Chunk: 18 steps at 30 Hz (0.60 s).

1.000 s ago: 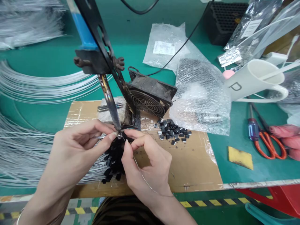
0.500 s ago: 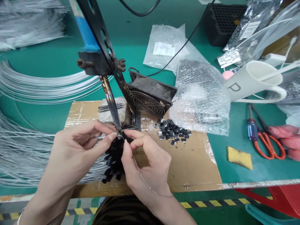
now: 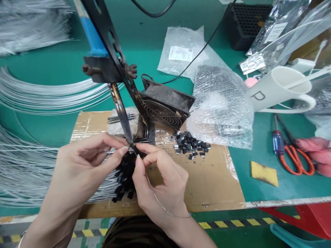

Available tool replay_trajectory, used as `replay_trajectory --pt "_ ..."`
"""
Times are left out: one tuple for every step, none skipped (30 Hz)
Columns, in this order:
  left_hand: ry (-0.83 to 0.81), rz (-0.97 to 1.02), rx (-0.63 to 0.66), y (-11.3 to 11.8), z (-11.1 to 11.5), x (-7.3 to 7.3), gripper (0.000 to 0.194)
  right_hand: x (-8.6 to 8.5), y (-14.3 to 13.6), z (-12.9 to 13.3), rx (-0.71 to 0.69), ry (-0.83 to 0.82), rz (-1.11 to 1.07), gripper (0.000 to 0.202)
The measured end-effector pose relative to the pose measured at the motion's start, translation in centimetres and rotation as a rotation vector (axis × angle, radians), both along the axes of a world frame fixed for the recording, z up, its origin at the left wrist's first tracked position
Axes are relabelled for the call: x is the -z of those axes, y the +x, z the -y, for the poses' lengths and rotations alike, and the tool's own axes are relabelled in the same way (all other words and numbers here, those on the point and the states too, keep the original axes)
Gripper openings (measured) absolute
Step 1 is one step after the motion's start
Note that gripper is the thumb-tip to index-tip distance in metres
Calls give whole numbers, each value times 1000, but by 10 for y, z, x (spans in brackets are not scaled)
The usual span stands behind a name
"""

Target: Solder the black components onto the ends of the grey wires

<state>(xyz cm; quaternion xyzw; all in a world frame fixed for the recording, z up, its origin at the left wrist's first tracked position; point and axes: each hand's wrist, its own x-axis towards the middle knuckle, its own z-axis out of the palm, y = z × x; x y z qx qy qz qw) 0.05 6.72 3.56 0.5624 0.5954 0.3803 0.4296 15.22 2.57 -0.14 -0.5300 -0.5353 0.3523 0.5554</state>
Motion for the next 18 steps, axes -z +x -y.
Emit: replay_trajectory --pt "-5 -1 0 0 0 0 13 0 0 0 2 1 7 20" --pt "-9 -1 1 0 0 1 13 1 0 0 5 5 15 20" --pt "-12 -1 5 0 -1 1 13 1 0 0 8 9 22 19" --pt "-13 -4 7 1 -1 1 13 1 -1 0 10 12 28 19" --pt "-12 -7 7 1 -1 2 12 1 -1 0 14 16 32 19" --pt "-11 -13 7 1 -1 2 12 1 -1 0 16 19 36 20" --pt "-9 -19 7 1 -1 2 11 1 -1 0 18 22 39 20" --pt "-14 -28 7 1 -1 2 10 1 -1 0 21 28 41 20" --pt "-17 -37 6 1 0 1 10 1 -1 0 25 38 43 21" --pt "-21 -44 5 0 0 1 10 1 -2 0 30 48 45 21" --pt "-22 -51 5 0 1 1 10 0 -2 0 33 56 49 21" --pt "-22 -57 3 0 1 0 10 0 -2 0 35 60 51 22" --pt "-19 -59 1 0 2 0 10 0 -2 0 37 62 52 22" --pt "-15 -58 1 0 2 0 10 0 -2 0 36 63 51 22" --pt "-12 -56 0 0 2 0 10 0 -2 0 35 62 51 23" --pt "-8 -54 -3 0 1 0 10 0 -3 0 33 62 51 23" --pt "-6 -54 -2 0 1 1 10 0 -3 0 32 65 52 23" --pt "-3 -55 -1 0 1 1 9 0 -3 0 32 69 55 23"
